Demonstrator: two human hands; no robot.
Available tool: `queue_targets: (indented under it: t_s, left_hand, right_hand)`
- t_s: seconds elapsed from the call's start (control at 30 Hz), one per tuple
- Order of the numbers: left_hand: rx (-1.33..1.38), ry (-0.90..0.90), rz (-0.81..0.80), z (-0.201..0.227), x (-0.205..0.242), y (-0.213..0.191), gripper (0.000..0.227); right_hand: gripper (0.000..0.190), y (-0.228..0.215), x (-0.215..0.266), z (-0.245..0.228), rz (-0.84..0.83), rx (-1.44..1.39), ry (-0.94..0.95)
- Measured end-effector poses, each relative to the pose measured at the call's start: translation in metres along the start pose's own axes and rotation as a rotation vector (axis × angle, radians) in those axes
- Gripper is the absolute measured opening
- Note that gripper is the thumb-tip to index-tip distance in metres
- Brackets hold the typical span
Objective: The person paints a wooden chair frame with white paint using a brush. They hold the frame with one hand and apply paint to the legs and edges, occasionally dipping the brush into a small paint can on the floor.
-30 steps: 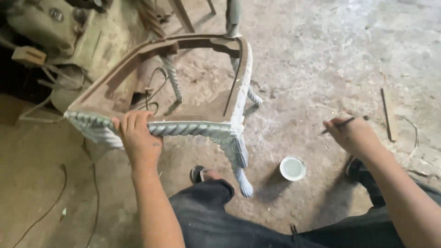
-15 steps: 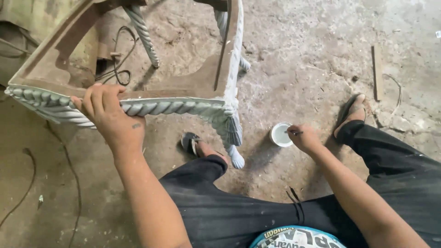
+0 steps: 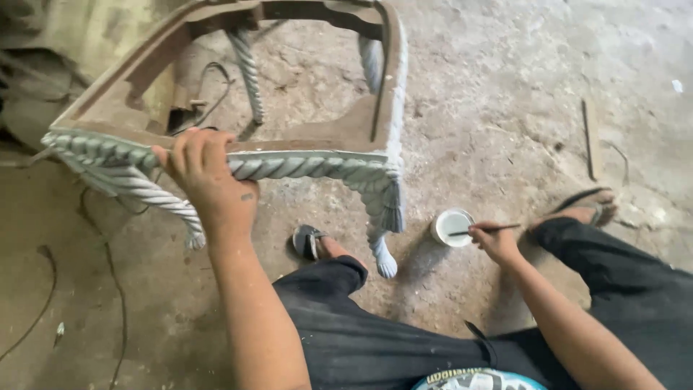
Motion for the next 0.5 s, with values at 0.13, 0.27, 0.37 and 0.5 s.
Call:
queue_targets:
  t_s: [0.13, 0.27, 0.37, 0.5]
  left_hand:
    - [-0.015, 0.027, 0.019, 0.010, -0.001, -0.007, 0.020]
    - [-0.017, 0.005, 0.053, 0.015, -0.001, -0.011, 0.022]
    - [-0.005, -0.019, 0.074, 0.015, -0.002, -0.014, 0.037]
    - [0.005, -0.175, -0.053, 0.018, 0.000, -0.019, 0.035]
  right_hand:
    - [0.028, -0.022, 0.009, -0.005, 0.112, -0.266, 0.099]
    - [0.022, -0.044, 0.020, 0.021, 0.283, -0.372, 0.103]
    - [0.019, -0.049, 0.031, 0.017, 0.247, -0.223, 0.060]
    - [0.030, -0.043, 0.061, -0.023, 0.207, -0.253, 0.172]
Point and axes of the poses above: each hand's wrist, its own x-axis away from the middle knuckle, its own y-axis out of the palm, z = x × y, the point moved 9 cm from there along -x, towards the middle knuckle, and after that the axes turned 9 degrees about -y, right-handed, at the moved point
